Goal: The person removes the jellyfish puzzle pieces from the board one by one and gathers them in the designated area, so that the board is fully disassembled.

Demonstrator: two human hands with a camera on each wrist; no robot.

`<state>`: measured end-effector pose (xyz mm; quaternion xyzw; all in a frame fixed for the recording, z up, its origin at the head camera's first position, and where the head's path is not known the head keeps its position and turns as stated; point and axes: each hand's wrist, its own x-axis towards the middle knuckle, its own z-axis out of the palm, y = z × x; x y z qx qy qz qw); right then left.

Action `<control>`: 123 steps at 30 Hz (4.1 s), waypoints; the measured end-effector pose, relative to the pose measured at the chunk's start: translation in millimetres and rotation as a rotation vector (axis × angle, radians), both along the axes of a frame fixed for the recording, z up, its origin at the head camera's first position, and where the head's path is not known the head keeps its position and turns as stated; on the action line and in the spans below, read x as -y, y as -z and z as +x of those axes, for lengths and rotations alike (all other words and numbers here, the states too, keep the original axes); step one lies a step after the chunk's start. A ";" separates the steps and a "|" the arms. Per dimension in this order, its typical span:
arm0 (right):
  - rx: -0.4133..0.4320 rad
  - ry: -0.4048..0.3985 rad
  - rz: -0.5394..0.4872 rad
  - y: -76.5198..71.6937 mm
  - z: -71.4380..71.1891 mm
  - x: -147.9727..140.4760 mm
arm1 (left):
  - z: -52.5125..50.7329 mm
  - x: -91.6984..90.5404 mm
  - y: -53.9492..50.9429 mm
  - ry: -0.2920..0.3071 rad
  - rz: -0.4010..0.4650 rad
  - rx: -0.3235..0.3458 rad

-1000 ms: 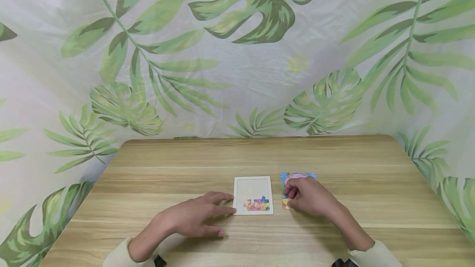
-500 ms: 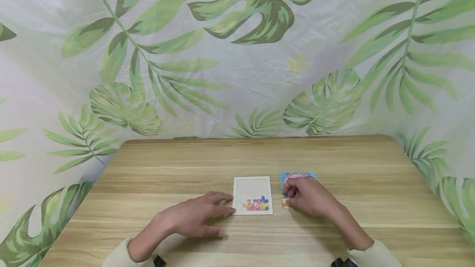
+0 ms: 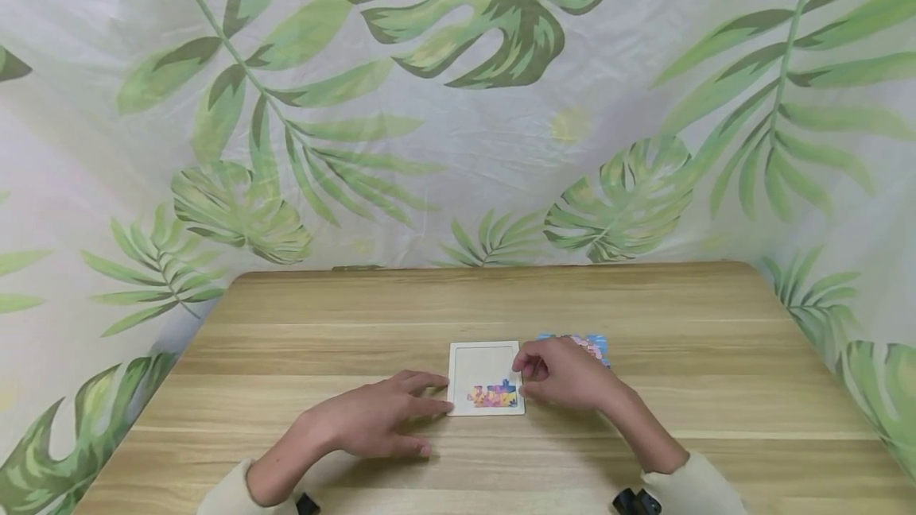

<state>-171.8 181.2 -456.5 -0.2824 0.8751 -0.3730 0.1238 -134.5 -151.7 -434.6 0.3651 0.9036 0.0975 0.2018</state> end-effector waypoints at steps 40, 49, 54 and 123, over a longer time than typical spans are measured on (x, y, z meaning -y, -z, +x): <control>-0.055 -0.053 0.048 8.7 2.4 54.6 | -0.8 -2.4 1.0 0.031 0.006 -0.046; -0.034 -0.055 0.012 7.9 0.5 54.1 | -1.3 -2.3 0.0 0.030 -0.001 -0.040; -0.073 -0.046 0.042 7.4 0.0 54.9 | -3.2 -3.6 -2.6 0.030 -0.007 -0.039; 0.049 -0.015 -0.058 -5.9 -10.4 32.5 | -15.2 -18.4 -3.8 0.046 -0.024 -0.022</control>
